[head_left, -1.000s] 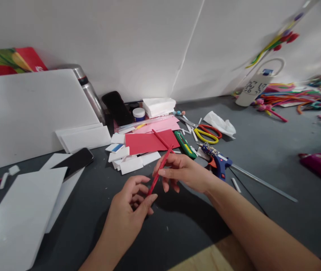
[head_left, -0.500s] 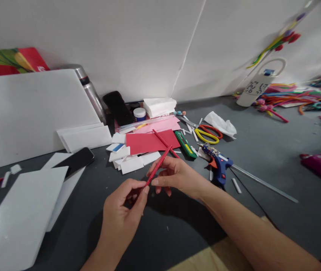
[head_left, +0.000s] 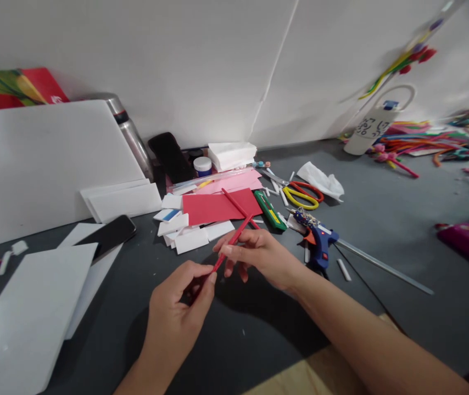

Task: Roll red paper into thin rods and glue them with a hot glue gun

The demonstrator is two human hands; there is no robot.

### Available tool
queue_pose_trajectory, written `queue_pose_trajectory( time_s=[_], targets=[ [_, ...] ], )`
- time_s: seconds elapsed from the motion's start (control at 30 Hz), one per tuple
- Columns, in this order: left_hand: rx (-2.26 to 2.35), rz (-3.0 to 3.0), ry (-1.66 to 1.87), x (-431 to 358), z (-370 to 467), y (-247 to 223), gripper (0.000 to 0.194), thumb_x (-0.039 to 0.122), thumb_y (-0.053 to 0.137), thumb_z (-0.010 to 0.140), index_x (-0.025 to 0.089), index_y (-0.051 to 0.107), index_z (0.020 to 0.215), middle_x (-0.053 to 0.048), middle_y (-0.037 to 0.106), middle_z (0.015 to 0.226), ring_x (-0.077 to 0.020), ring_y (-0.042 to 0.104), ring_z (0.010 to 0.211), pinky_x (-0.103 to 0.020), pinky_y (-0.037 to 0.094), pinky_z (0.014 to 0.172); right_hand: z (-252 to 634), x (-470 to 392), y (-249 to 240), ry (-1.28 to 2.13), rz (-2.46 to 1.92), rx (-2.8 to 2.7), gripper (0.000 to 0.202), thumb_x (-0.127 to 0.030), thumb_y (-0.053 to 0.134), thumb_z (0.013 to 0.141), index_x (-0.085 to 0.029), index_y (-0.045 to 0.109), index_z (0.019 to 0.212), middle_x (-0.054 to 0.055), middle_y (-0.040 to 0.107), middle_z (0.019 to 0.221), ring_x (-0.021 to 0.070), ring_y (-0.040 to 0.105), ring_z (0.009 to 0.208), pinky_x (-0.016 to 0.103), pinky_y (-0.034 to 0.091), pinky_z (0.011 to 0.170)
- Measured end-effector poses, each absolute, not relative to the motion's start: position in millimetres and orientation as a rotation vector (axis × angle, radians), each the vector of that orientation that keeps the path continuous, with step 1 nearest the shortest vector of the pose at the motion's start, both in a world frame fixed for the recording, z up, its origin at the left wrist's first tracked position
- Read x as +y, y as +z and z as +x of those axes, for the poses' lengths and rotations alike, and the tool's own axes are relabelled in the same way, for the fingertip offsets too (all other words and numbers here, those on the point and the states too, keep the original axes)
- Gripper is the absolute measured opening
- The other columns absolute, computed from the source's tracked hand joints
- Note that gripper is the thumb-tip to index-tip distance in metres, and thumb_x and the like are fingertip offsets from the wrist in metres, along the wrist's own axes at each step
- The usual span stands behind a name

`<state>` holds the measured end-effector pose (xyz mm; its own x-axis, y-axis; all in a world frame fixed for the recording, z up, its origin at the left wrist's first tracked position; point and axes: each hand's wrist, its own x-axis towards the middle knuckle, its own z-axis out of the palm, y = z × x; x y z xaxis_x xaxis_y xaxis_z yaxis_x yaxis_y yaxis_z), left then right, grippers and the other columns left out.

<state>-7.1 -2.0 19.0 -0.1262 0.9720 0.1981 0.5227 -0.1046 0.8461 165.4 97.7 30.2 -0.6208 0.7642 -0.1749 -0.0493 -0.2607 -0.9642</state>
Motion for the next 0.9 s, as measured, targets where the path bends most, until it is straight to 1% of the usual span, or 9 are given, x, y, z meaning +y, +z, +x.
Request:
queue_pose_trajectory(
  time_s=[0.13, 0.3, 0.4, 0.53, 0.57, 0.63, 0.7, 0.77, 0.9],
  targets=[
    [1.66, 1.666, 1.149, -1.1, -7.6, 19.6, 0.011, 0.028, 0.059, 0.088, 0.021, 0.067, 0.087, 0.004, 0.059, 0.062, -0.0095, 0.051, 0.051, -0.02, 0.042, 0.051, 167.0, 98.5, 28.7, 1.918, -0.93, -1.408, 0.039, -0.049, 0.071, 0.081, -0.012, 0.073, 0.093, 0.005, 0.07, 0.074, 0.0154, 0.069, 0.064, 0.017, 0.048, 0.043],
    [1.644, 1.619, 1.116, 0.2, -6.0, 22.0, 0.012, 0.029, 0.06, 0.088, 0.02, 0.067, 0.084, 0.003, 0.057, 0.062, -0.0094, 0.05, 0.049, -0.021, 0.04, 0.05, 166.9, 101.8, 26.3, 1.866, -1.02, -1.38, 0.047, -0.056, 0.061, 0.088, -0.011, 0.073, 0.089, 0.007, 0.07, 0.069, 0.0152, 0.069, 0.06, 0.016, 0.047, 0.042],
    [1.593, 1.404, 1.084, 1.7, -6.0, 21.3, 0.014, 0.033, 0.063, 0.086, 0.019, 0.067, 0.086, 0.005, 0.053, 0.057, -0.0088, 0.048, 0.044, -0.02, 0.038, 0.045, 170.8, 107.7, 27.8, 1.753, -1.076, -1.343, 0.043, -0.056, 0.067, 0.083, -0.013, 0.07, 0.088, 0.008, 0.071, 0.081, 0.0138, 0.068, 0.059, 0.016, 0.046, 0.04],
    [1.48, 1.068, 1.099, 6.0, -6.8, 19.4, 0.02, 0.037, 0.066, 0.084, 0.017, 0.063, 0.087, 0.004, 0.06, 0.061, -0.0062, 0.046, 0.037, -0.019, 0.034, 0.039, 181.1, 116.3, 33.0, 1.734, -1.019, -1.296, 0.044, -0.057, 0.068, 0.082, -0.018, 0.067, 0.101, 0.007, 0.068, 0.097, 0.0129, 0.068, 0.061, 0.016, 0.046, 0.04],
    [1.461, 1.023, 1.112, 7.0, -6.8, 19.2, 0.02, 0.037, 0.067, 0.083, 0.017, 0.062, 0.086, 0.003, 0.062, 0.063, -0.0057, 0.046, 0.036, -0.019, 0.034, 0.039, 183.0, 117.5, 33.7, 1.751, -1.0, -1.301, 0.043, -0.054, 0.07, 0.081, -0.019, 0.066, 0.103, 0.006, 0.067, 0.095, 0.0124, 0.067, 0.061, 0.017, 0.046, 0.04],
    [1.432, 0.976, 1.128, 8.1, -6.4, 19.4, 0.021, 0.036, 0.068, 0.082, 0.017, 0.061, 0.085, 0.004, 0.062, 0.062, -0.0049, 0.045, 0.035, -0.018, 0.033, 0.038, 184.7, 118.2, 33.5, 1.776, -0.976, -1.345, 0.04, -0.046, 0.078, 0.076, -0.019, 0.065, 0.102, 0.001, 0.066, 0.083, 0.0104, 0.062, 0.056, 0.018, 0.046, 0.04],
    [1.414, 0.967, 1.122, 7.8, -5.7, 20.1, 0.02, 0.036, 0.068, 0.082, 0.017, 0.061, 0.085, 0.004, 0.061, 0.062, -0.0046, 0.045, 0.035, -0.018, 0.033, 0.039, 183.3, 116.9, 31.1, 1.766, -0.964, -1.412, 0.034, -0.039, 0.082, 0.073, -0.017, 0.065, 0.094, -0.004, 0.059, 0.064, 0.0081, 0.053, 0.048, 0.018, 0.042, 0.041],
    [1.402, 0.982, 1.11, 6.4, -5.3, 20.4, 0.02, 0.036, 0.068, 0.082, 0.017, 0.062, 0.085, 0.004, 0.061, 0.062, -0.0044, 0.045, 0.035, -0.018, 0.033, 0.038, 180.3, 114.6, 27.8, 1.744, -0.956, -1.439, 0.03, -0.038, 0.082, 0.073, -0.016, 0.064, 0.084, -0.007, 0.052, 0.051, 0.0066, 0.046, 0.043, 0.018, 0.038, 0.041],
    [1.434, 1.093, 1.089, 3.2, -6.1, 19.4, 0.019, 0.035, 0.066, 0.084, 0.017, 0.064, 0.086, 0.003, 0.061, 0.063, -0.005, 0.046, 0.038, -0.018, 0.035, 0.04, 176.6, 110.9, 24.7, 1.744, -0.963, -1.362, 0.031, -0.04, 0.081, 0.074, -0.016, 0.061, 0.076, -0.007, 0.052, 0.049, 0.0062, 0.044, 0.04, 0.018, 0.034, 0.039]
  ],
)
